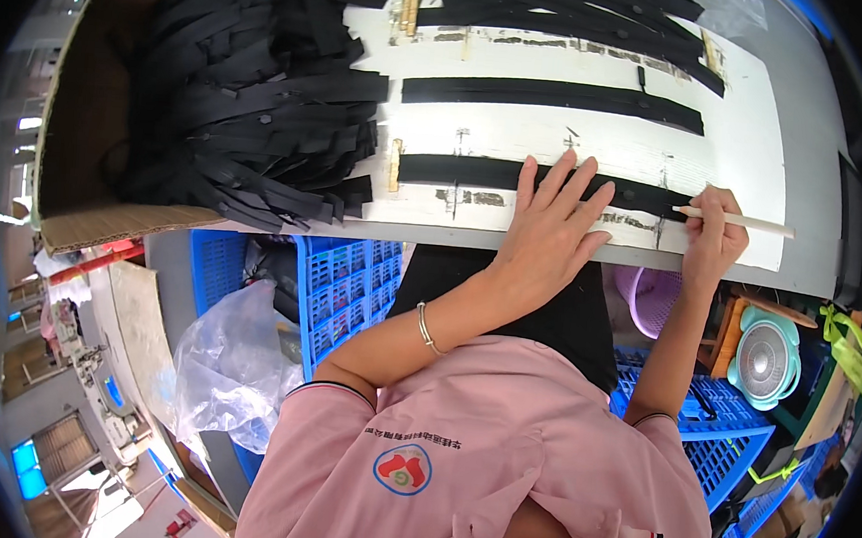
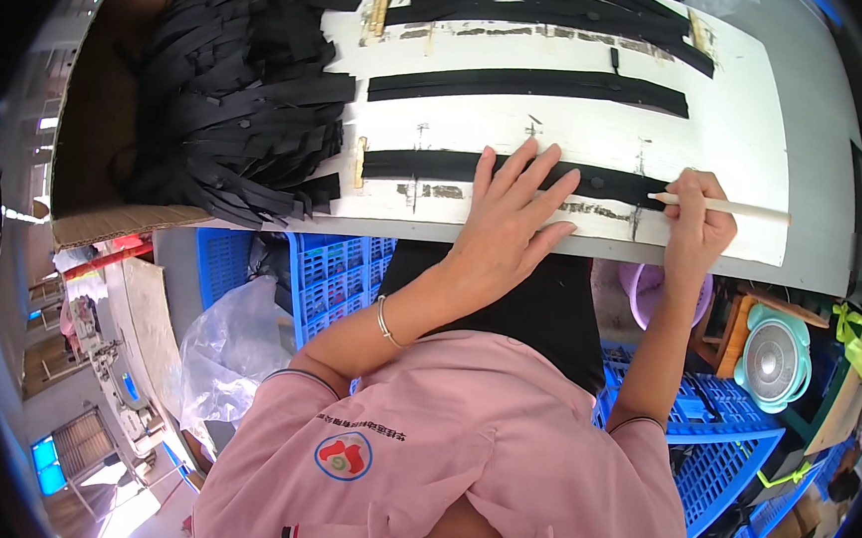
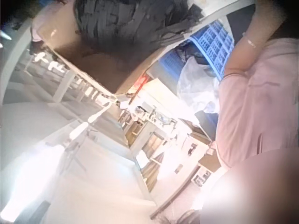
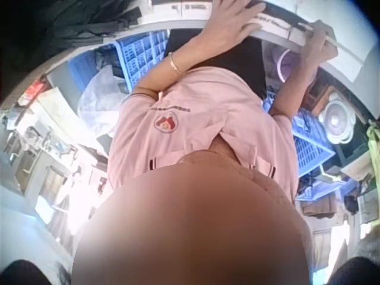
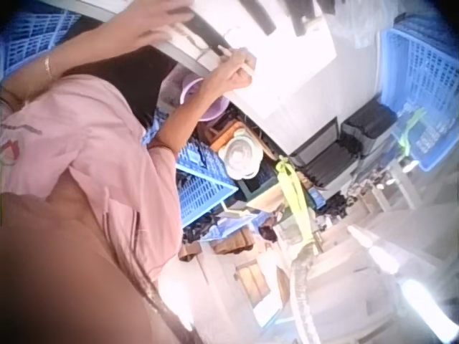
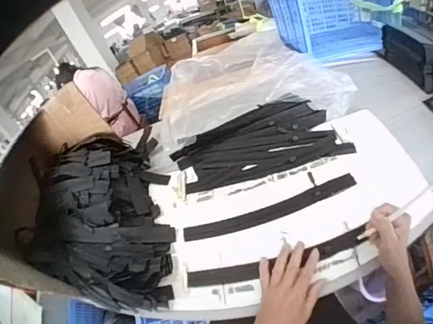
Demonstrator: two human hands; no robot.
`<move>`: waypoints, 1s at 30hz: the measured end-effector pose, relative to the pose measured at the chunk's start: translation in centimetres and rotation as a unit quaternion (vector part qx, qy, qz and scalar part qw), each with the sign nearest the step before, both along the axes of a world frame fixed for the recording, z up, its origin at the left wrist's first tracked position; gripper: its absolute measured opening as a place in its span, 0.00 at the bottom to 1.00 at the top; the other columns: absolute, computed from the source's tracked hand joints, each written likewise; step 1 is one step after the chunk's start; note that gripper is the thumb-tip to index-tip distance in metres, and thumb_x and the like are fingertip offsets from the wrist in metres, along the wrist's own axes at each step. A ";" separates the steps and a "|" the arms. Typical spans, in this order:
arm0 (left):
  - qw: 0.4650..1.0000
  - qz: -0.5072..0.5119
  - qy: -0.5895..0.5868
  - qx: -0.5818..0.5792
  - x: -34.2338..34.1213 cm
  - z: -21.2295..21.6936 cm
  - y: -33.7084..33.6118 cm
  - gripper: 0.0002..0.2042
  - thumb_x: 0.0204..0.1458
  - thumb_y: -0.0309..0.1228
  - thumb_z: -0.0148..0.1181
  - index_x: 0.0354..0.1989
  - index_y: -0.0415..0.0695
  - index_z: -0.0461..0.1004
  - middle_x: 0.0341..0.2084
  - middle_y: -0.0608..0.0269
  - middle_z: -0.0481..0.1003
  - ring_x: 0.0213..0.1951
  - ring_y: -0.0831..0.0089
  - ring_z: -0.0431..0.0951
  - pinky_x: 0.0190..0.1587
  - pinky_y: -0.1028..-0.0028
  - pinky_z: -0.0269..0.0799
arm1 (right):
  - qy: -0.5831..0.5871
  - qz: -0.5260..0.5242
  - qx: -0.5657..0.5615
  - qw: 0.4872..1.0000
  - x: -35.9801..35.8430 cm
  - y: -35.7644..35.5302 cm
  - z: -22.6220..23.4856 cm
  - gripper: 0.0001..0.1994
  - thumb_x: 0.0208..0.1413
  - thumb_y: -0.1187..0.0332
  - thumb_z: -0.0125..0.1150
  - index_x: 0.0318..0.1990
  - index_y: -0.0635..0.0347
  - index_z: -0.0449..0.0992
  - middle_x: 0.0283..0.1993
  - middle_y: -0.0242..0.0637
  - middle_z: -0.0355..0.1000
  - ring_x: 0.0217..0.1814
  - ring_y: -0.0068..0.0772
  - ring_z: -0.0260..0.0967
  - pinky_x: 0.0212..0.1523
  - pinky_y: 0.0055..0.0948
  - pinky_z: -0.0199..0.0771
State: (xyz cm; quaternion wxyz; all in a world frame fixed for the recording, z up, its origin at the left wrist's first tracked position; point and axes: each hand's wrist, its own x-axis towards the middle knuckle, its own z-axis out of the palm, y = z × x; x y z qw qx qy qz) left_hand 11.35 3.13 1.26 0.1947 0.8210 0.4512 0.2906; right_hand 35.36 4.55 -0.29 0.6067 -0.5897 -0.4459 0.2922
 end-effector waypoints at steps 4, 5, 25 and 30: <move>0.999 -0.023 0.014 0.030 -0.1 -1.1 5.0 0.27 0.62 0.41 0.62 0.66 0.39 0.69 0.69 0.40 0.61 0.73 0.42 0.55 0.71 0.34 0.40 | 0.012 -0.017 0.035 0.999 0.1 0.3 -0.4 0.11 0.67 0.69 0.59 0.33 0.63 0.82 0.27 0.28 0.74 0.23 0.10 0.60 0.22 0.13 0.55; 0.998 -0.013 0.017 0.055 0.0 -1.4 6.8 0.28 0.62 0.41 0.61 0.66 0.38 0.68 0.69 0.38 0.61 0.73 0.41 0.55 0.71 0.34 0.40 | 0.012 -0.013 0.036 0.999 0.0 0.4 -0.3 0.11 0.67 0.69 0.59 0.33 0.63 0.82 0.27 0.28 0.74 0.23 0.10 0.60 0.22 0.13 0.55; 0.907 0.367 0.169 0.121 -19.9 1.2 -0.3 0.38 0.53 0.36 0.70 0.74 0.55 0.63 0.77 0.44 0.46 0.77 0.35 0.37 0.71 0.34 0.27 | -0.044 -0.009 -0.020 0.999 -0.8 0.8 0.6 0.11 0.68 0.66 0.61 0.35 0.62 0.82 0.22 0.25 0.70 0.20 0.08 0.56 0.21 0.13 0.52; 0.897 0.367 0.187 0.158 -20.9 1.2 4.7 0.40 0.53 0.43 0.71 0.75 0.56 0.60 0.78 0.44 0.42 0.76 0.32 0.33 0.64 0.24 0.18 | -0.030 -0.009 -0.015 0.999 -1.3 1.0 0.4 0.11 0.68 0.66 0.62 0.35 0.62 0.82 0.22 0.25 0.70 0.20 0.08 0.56 0.21 0.13 0.52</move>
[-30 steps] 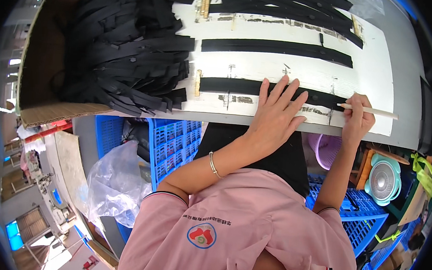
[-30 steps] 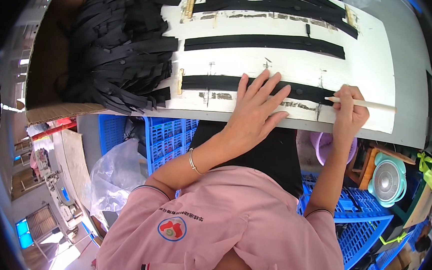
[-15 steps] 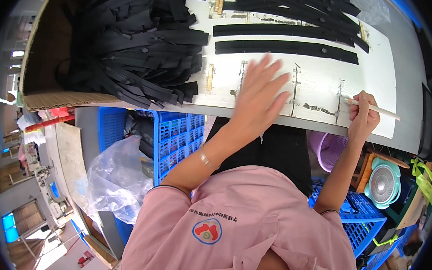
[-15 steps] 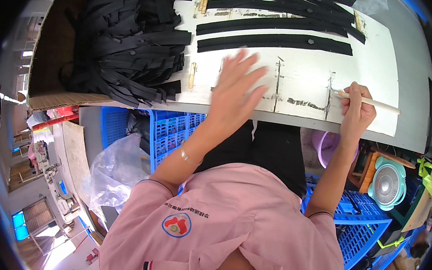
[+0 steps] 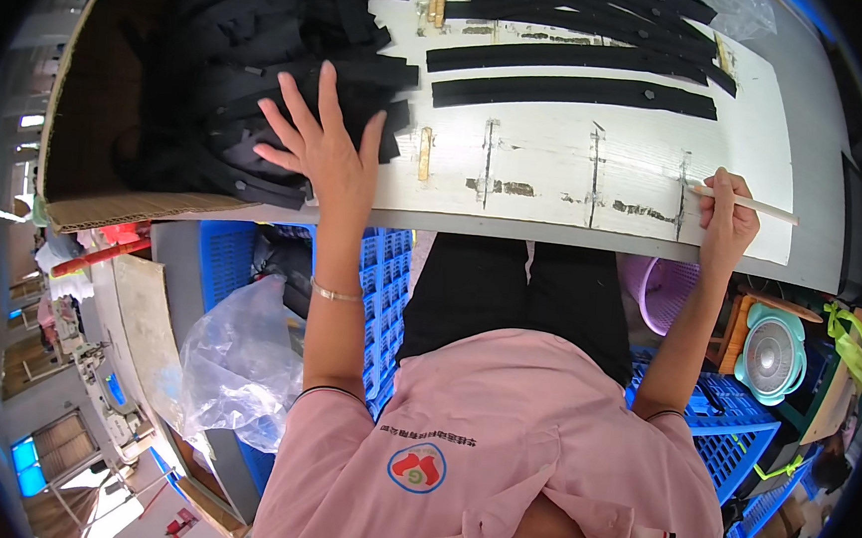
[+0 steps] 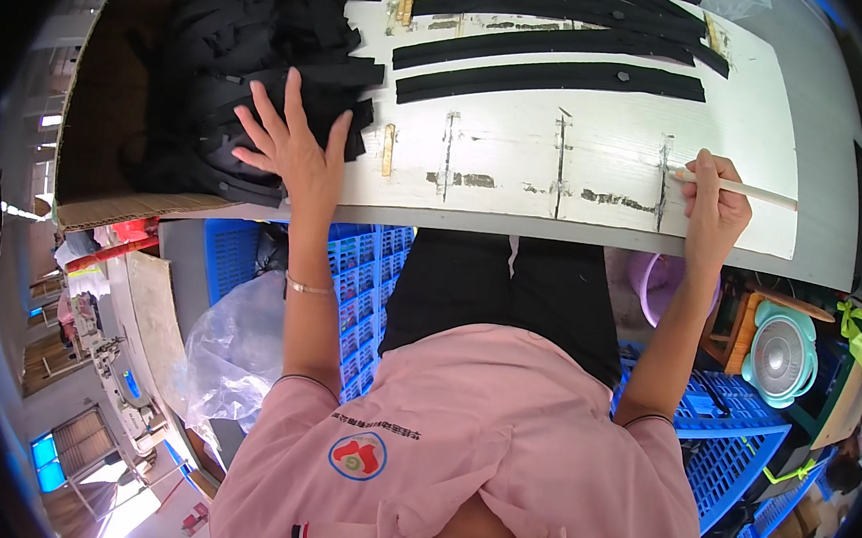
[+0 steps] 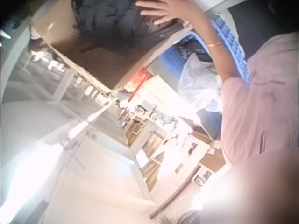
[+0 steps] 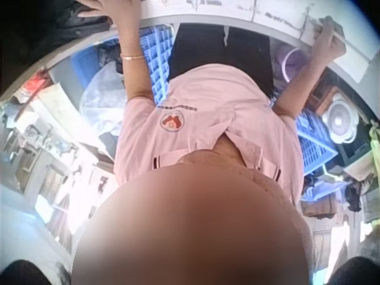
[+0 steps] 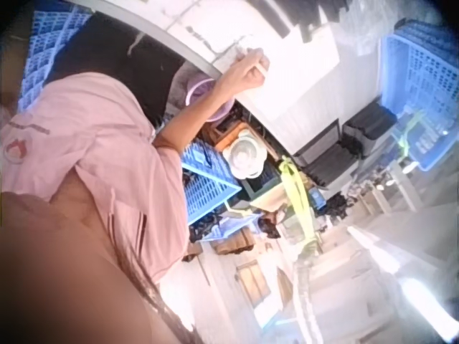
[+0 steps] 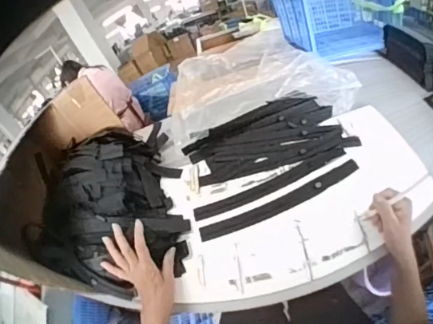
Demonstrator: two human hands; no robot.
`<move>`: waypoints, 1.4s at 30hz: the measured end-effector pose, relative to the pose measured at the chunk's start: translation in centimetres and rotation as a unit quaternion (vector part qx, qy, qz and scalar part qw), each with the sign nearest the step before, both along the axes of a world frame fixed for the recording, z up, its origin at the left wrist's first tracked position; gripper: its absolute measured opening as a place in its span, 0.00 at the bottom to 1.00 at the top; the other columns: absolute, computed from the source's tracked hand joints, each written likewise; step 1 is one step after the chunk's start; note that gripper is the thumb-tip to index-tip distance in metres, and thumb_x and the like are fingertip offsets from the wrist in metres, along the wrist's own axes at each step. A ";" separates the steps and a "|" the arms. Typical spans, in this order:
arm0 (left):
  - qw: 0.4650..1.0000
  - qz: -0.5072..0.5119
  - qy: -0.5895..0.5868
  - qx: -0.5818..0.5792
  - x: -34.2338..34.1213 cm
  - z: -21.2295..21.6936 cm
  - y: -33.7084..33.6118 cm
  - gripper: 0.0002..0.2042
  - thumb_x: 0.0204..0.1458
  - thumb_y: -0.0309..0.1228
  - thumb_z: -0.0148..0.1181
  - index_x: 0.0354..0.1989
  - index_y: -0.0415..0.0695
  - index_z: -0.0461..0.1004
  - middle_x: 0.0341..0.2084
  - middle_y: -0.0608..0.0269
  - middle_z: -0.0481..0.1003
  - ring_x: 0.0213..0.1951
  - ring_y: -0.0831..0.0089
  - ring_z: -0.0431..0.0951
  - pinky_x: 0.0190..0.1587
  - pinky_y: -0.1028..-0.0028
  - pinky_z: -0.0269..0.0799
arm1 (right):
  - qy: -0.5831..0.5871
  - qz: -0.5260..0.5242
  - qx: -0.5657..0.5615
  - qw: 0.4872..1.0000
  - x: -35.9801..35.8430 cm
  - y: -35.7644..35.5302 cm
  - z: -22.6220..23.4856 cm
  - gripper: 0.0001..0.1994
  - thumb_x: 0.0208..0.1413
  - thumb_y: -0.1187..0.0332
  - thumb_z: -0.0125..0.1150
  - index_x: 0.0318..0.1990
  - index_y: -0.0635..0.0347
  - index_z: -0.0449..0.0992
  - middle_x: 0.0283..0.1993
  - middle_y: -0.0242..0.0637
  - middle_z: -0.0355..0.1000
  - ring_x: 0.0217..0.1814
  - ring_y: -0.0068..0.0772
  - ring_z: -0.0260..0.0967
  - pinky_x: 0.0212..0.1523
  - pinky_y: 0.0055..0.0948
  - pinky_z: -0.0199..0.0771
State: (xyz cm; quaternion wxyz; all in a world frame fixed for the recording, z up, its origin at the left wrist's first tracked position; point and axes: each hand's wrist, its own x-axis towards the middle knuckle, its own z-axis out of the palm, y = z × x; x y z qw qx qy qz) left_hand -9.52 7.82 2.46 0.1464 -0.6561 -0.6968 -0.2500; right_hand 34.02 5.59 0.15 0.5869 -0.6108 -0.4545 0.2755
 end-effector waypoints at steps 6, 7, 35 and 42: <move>1.000 -0.002 -0.024 0.004 0.4 0.1 0.2 0.42 0.50 0.43 0.73 0.75 0.57 0.61 0.78 0.48 0.43 0.77 0.35 0.34 0.66 0.25 0.19 | -0.008 0.001 0.000 1.000 0.1 -0.1 0.0 0.11 0.67 0.66 0.62 0.35 0.62 0.82 0.22 0.24 0.70 0.20 0.08 0.56 0.21 0.13 0.52; 0.999 -0.018 -0.044 -0.001 0.4 0.0 -0.5 0.43 0.48 0.43 0.74 0.75 0.56 0.61 0.78 0.49 0.44 0.77 0.36 0.35 0.67 0.26 0.19 | -0.007 -0.005 -0.004 1.000 0.1 -0.2 0.0 0.11 0.67 0.66 0.62 0.35 0.62 0.82 0.22 0.24 0.69 0.20 0.08 0.56 0.21 0.13 0.52; 0.994 -0.070 0.010 0.081 1.6 1.0 -2.9 0.03 0.54 0.28 0.70 0.33 0.50 0.80 0.69 0.58 0.68 0.76 0.46 0.50 0.75 0.45 0.37 | 0.011 -0.001 -0.019 1.000 -0.1 -0.4 0.4 0.10 0.66 0.67 0.63 0.34 0.64 0.82 0.25 0.24 0.71 0.26 0.09 0.60 0.26 0.15 0.57; 0.974 -0.163 -0.104 0.114 12.6 0.4 1.1 0.05 0.51 0.27 0.68 0.33 0.52 0.79 0.66 0.61 0.71 0.75 0.49 0.55 0.75 0.44 0.38 | 0.014 0.008 0.000 1.000 -0.2 -0.2 0.5 0.11 0.65 0.68 0.63 0.32 0.65 0.81 0.26 0.24 0.73 0.28 0.10 0.63 0.29 0.15 0.61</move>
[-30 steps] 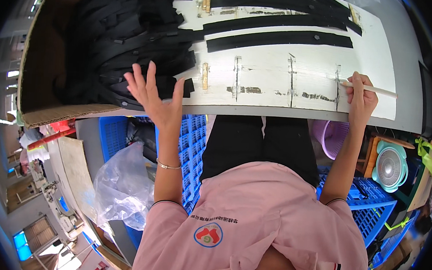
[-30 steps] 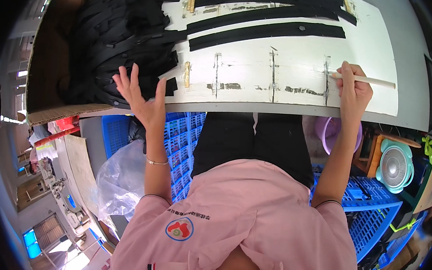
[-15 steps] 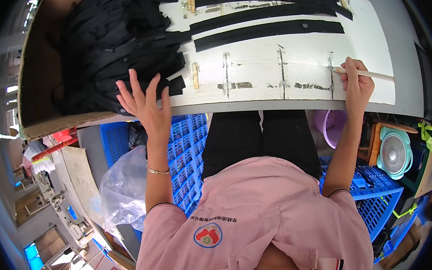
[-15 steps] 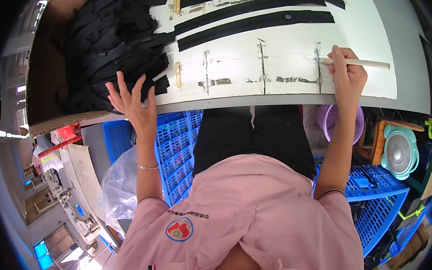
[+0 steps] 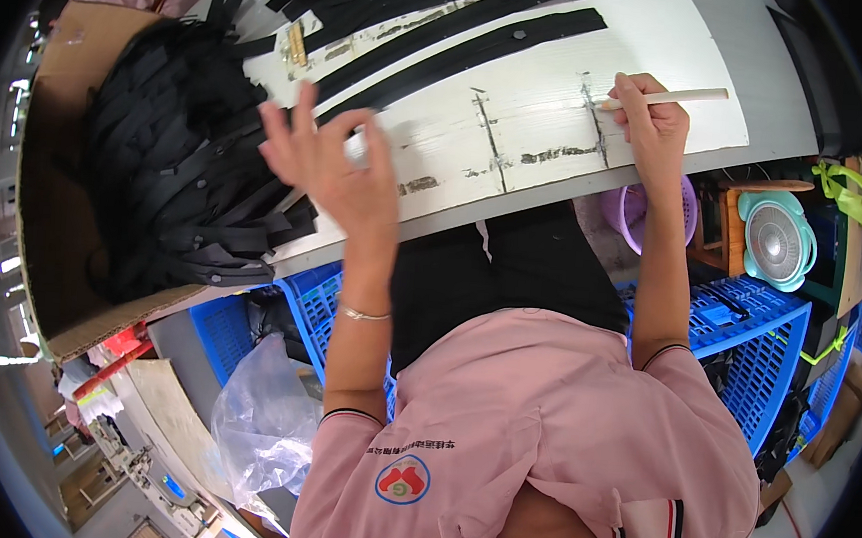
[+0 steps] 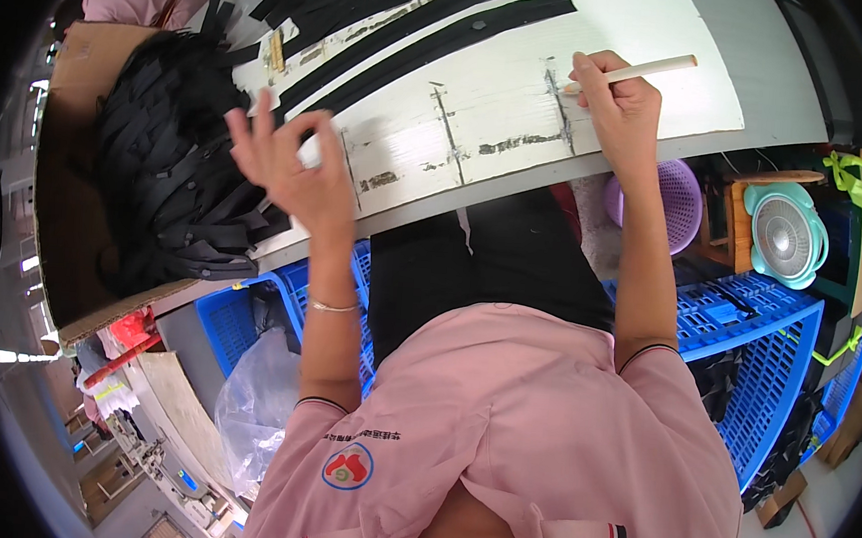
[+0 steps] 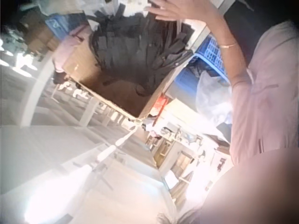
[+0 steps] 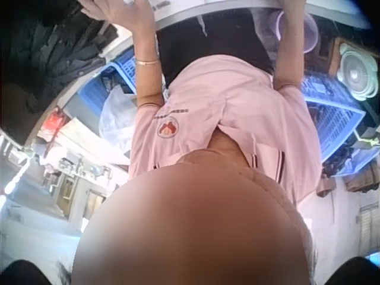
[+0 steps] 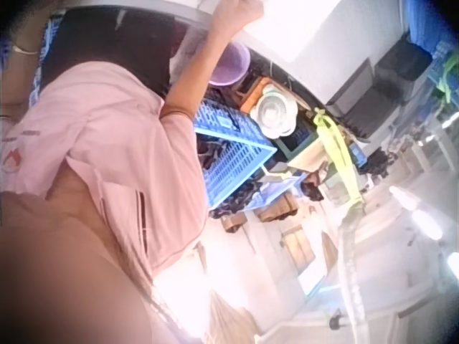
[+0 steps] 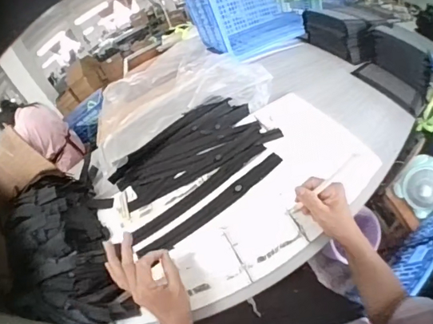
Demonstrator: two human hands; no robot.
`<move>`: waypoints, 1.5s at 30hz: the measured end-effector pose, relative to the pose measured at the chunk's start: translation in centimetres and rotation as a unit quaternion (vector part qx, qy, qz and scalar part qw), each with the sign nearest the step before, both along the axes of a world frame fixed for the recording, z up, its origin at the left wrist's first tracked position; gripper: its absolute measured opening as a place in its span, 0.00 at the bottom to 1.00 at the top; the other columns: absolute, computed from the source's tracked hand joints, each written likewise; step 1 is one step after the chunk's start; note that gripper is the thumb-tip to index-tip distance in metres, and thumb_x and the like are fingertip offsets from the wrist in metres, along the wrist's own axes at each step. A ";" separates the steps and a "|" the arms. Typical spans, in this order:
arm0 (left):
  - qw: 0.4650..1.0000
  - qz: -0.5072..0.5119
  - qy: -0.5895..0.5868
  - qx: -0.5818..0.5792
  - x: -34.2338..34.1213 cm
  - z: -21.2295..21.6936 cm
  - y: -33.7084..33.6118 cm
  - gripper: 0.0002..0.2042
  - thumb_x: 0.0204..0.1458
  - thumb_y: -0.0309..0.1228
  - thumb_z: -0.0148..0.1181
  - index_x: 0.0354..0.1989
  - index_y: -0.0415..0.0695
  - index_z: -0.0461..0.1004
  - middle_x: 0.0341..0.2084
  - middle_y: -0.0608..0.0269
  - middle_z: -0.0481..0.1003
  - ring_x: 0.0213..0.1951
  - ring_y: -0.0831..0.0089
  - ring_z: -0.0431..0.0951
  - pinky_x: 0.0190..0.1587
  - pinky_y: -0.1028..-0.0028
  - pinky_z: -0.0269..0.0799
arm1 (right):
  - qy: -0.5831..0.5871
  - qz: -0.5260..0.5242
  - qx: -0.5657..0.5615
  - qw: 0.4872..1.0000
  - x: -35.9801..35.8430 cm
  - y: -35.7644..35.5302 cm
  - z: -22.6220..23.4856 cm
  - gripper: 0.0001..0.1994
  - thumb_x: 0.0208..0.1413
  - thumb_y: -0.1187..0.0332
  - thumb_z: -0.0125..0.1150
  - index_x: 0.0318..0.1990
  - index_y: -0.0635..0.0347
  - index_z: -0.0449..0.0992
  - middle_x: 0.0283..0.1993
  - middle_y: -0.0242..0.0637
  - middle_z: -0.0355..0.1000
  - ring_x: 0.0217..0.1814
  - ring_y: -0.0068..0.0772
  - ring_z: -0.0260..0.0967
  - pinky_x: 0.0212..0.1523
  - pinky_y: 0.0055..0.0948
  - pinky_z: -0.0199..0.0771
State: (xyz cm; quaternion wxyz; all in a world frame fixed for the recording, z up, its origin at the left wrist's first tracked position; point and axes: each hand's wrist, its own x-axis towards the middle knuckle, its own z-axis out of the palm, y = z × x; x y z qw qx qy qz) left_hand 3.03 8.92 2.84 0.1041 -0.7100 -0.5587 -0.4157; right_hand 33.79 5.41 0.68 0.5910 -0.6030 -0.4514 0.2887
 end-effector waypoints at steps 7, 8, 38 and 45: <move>0.964 -0.214 -0.031 -0.152 9.2 -3.1 -4.6 0.07 0.56 0.25 0.65 0.42 0.45 0.81 0.59 0.54 0.76 0.66 0.55 0.70 0.73 0.47 0.49 | -0.028 -0.008 0.021 0.999 -0.4 0.0 -0.3 0.10 0.67 0.67 0.62 0.38 0.61 0.85 0.24 0.25 0.73 0.22 0.08 0.59 0.21 0.12 0.55; 0.961 -0.226 -0.024 -0.161 9.5 -3.2 -5.0 0.09 0.57 0.25 0.65 0.46 0.45 0.82 0.59 0.53 0.76 0.65 0.57 0.72 0.73 0.48 0.52 | -0.038 -0.006 0.036 0.999 -0.5 -0.1 0.0 0.09 0.68 0.67 0.61 0.45 0.61 0.85 0.26 0.27 0.75 0.22 0.10 0.61 0.22 0.13 0.59; 0.963 -0.071 0.051 -0.257 -1.4 -1.9 -8.6 0.28 0.61 0.39 0.64 0.68 0.41 0.69 0.69 0.53 0.67 0.74 0.52 0.58 0.73 0.37 0.25 | -0.589 -0.044 0.116 0.798 3.2 -5.8 -2.3 0.16 0.57 0.71 0.67 0.54 0.57 0.81 0.54 0.32 0.81 0.55 0.37 0.73 0.64 0.40 0.68; 0.968 -0.048 0.027 -0.243 -3.8 -2.4 -8.7 0.27 0.60 0.39 0.65 0.66 0.43 0.71 0.67 0.55 0.69 0.74 0.53 0.58 0.73 0.37 0.25 | -0.559 -0.092 0.070 0.821 2.0 -5.4 -1.3 0.16 0.59 0.76 0.66 0.54 0.56 0.82 0.42 0.37 0.77 0.52 0.36 0.73 0.57 0.38 0.70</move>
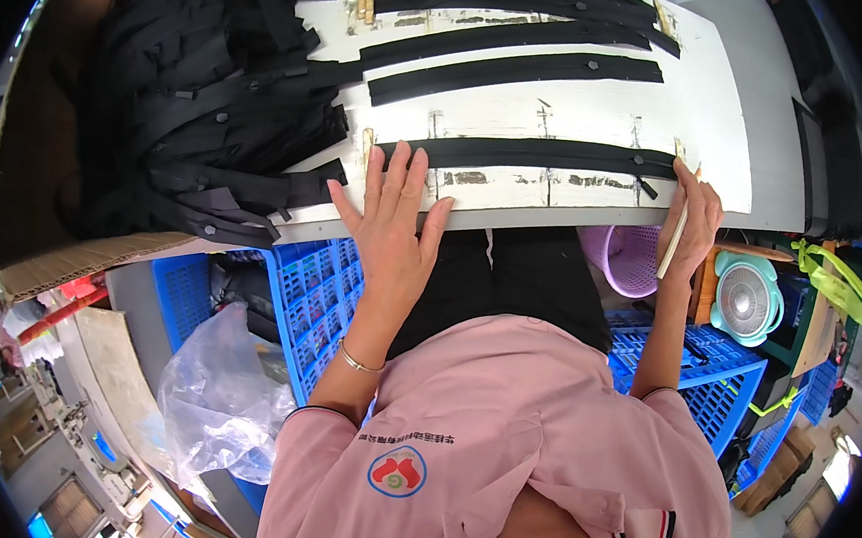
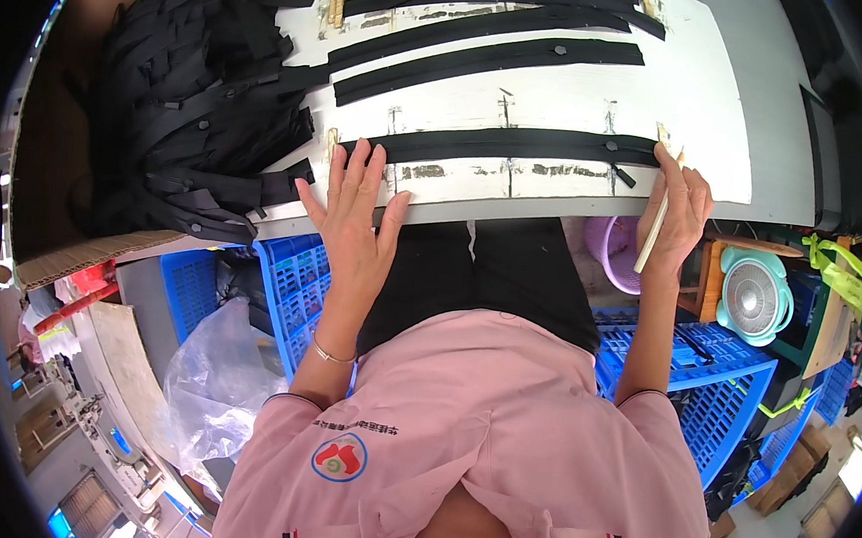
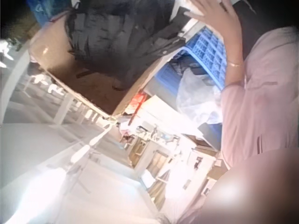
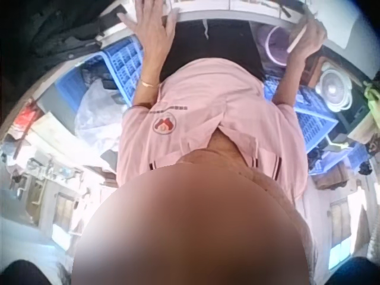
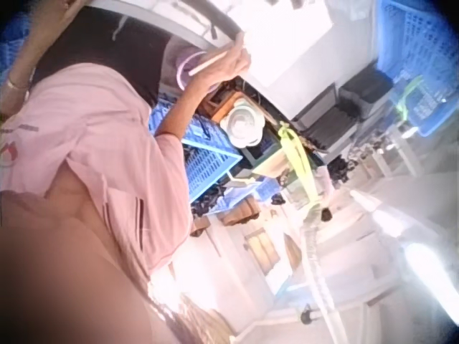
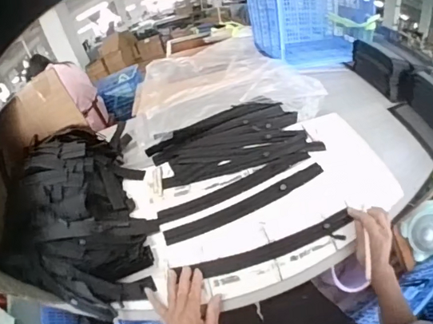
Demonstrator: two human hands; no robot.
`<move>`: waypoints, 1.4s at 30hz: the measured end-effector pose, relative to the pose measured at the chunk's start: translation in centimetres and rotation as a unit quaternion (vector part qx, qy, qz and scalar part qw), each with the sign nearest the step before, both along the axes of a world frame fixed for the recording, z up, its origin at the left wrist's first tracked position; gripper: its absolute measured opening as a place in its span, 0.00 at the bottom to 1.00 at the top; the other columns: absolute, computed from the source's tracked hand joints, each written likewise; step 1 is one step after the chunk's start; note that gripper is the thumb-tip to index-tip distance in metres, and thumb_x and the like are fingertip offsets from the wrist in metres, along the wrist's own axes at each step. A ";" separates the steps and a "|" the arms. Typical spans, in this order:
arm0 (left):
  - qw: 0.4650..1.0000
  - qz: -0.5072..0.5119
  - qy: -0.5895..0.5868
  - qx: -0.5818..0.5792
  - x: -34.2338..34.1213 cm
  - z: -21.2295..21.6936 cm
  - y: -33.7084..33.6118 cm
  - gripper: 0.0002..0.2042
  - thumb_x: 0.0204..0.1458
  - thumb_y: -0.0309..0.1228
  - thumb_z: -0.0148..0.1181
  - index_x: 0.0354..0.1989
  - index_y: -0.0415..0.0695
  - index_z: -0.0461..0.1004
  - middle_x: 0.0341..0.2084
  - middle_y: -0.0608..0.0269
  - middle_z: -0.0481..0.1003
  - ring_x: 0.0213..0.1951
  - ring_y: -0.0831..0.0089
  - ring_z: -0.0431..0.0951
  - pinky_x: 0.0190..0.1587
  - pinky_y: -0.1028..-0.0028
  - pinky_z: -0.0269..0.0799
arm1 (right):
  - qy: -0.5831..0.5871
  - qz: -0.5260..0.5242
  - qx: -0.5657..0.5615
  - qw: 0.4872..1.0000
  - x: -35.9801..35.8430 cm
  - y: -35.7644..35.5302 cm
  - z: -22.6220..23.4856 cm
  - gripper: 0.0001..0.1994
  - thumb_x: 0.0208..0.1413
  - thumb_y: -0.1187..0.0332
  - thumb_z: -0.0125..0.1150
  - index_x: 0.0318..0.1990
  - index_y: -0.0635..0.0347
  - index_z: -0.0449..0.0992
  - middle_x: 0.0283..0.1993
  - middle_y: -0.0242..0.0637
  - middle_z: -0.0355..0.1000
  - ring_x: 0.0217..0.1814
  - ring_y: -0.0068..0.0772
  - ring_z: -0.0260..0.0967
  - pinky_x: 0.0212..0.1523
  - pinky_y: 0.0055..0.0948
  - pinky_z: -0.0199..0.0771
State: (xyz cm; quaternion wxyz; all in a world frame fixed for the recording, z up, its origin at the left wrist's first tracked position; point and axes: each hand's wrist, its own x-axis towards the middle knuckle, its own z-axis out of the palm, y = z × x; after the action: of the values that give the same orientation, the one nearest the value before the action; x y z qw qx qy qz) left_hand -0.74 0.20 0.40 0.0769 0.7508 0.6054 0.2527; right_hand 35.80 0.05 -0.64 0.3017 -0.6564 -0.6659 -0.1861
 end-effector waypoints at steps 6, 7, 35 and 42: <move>1.000 0.005 -0.001 0.017 0.1 -0.2 0.0 0.27 0.59 0.40 0.66 0.66 0.43 0.72 0.67 0.56 0.69 0.73 0.52 0.60 0.72 0.35 0.29 | 0.420 0.129 -0.069 0.896 -9.5 1.8 4.2 0.18 0.72 0.65 0.53 0.63 0.63 0.74 0.45 0.39 0.82 0.48 0.30 0.77 0.53 0.33 0.77; 1.000 0.007 -0.002 0.018 0.0 -0.2 0.0 0.27 0.59 0.40 0.66 0.66 0.43 0.72 0.67 0.56 0.69 0.73 0.52 0.60 0.72 0.35 0.29 | 0.474 0.154 -0.105 0.861 -11.3 2.3 4.7 0.17 0.72 0.65 0.54 0.61 0.62 0.77 0.46 0.38 0.82 0.44 0.27 0.77 0.49 0.27 0.76; 0.999 0.013 -0.022 0.034 0.1 -0.6 0.1 0.26 0.60 0.41 0.64 0.64 0.43 0.73 0.65 0.58 0.70 0.71 0.54 0.63 0.71 0.34 0.28 | 0.458 0.297 -0.252 0.799 -20.4 6.6 1.9 0.10 0.68 0.69 0.58 0.43 0.66 0.84 0.32 0.33 0.78 0.31 0.17 0.70 0.31 0.19 0.68; 0.999 0.012 -0.018 0.033 0.2 -0.6 0.1 0.26 0.59 0.41 0.64 0.64 0.43 0.73 0.65 0.58 0.70 0.71 0.53 0.62 0.71 0.34 0.28 | 0.440 0.319 -0.267 0.796 -20.4 6.5 2.1 0.10 0.67 0.70 0.59 0.37 0.66 0.84 0.25 0.31 0.75 0.26 0.16 0.67 0.26 0.20 0.65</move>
State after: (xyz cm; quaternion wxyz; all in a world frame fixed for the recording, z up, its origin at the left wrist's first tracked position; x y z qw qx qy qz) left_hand -0.54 0.31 -0.17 0.0599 0.7408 0.6044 0.2870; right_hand 15.44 6.53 1.44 0.4173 -0.4723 -0.6564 0.4146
